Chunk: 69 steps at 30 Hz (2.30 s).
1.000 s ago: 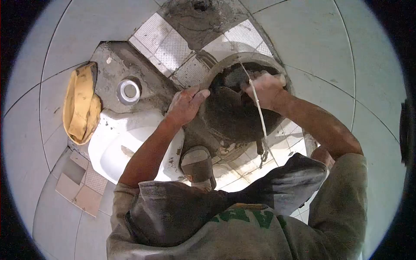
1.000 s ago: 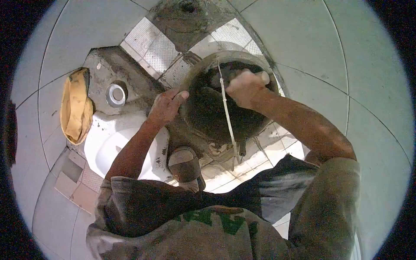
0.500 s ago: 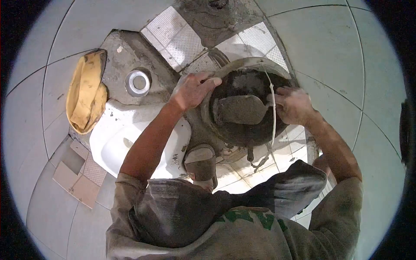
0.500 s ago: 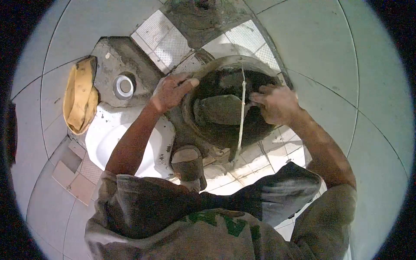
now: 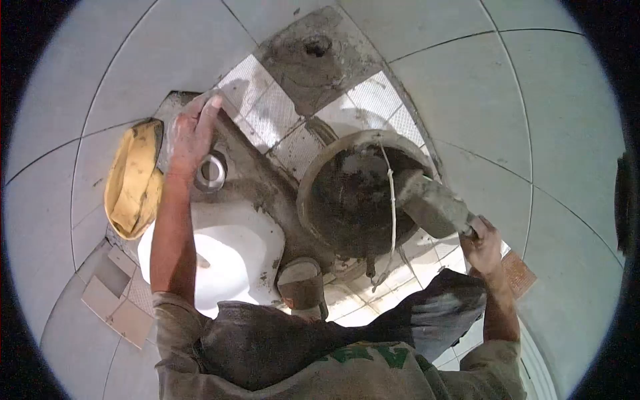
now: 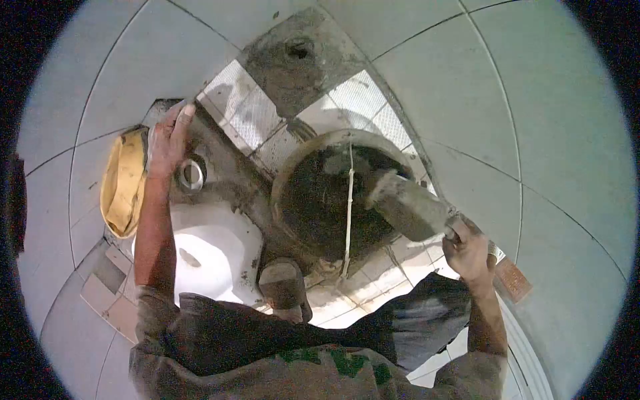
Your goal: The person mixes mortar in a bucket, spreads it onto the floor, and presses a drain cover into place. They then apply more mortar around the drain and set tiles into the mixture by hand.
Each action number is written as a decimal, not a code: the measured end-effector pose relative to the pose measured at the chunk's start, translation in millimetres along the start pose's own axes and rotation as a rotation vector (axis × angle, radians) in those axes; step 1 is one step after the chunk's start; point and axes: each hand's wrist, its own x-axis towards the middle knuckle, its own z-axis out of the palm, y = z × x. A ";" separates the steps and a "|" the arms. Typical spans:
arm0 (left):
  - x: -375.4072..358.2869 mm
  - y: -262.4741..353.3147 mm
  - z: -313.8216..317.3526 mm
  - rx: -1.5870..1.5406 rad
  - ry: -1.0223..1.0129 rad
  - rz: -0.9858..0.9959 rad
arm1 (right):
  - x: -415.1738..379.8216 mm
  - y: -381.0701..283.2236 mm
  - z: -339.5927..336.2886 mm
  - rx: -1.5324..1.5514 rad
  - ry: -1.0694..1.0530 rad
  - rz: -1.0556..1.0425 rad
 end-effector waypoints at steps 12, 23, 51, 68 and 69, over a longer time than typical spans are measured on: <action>45.6 -68.7 16.8 0.556 -0.076 0.422 | 31.5 -10.0 -25.9 0.395 0.226 0.245; 49.1 -66.8 23.1 0.412 -0.009 0.342 | 262.1 -7.4 65.6 0.362 -0.144 0.038; 51.8 -69.4 25.2 0.379 0.022 0.276 | 369.1 -14.1 120.4 -0.152 -0.132 0.043; 51.4 -64.9 22.9 0.366 0.023 0.328 | 370.0 7.2 133.9 -0.195 -0.218 0.069; 51.0 -66.4 24.7 0.348 0.081 0.383 | 366.2 4.1 131.3 -0.199 -0.212 0.072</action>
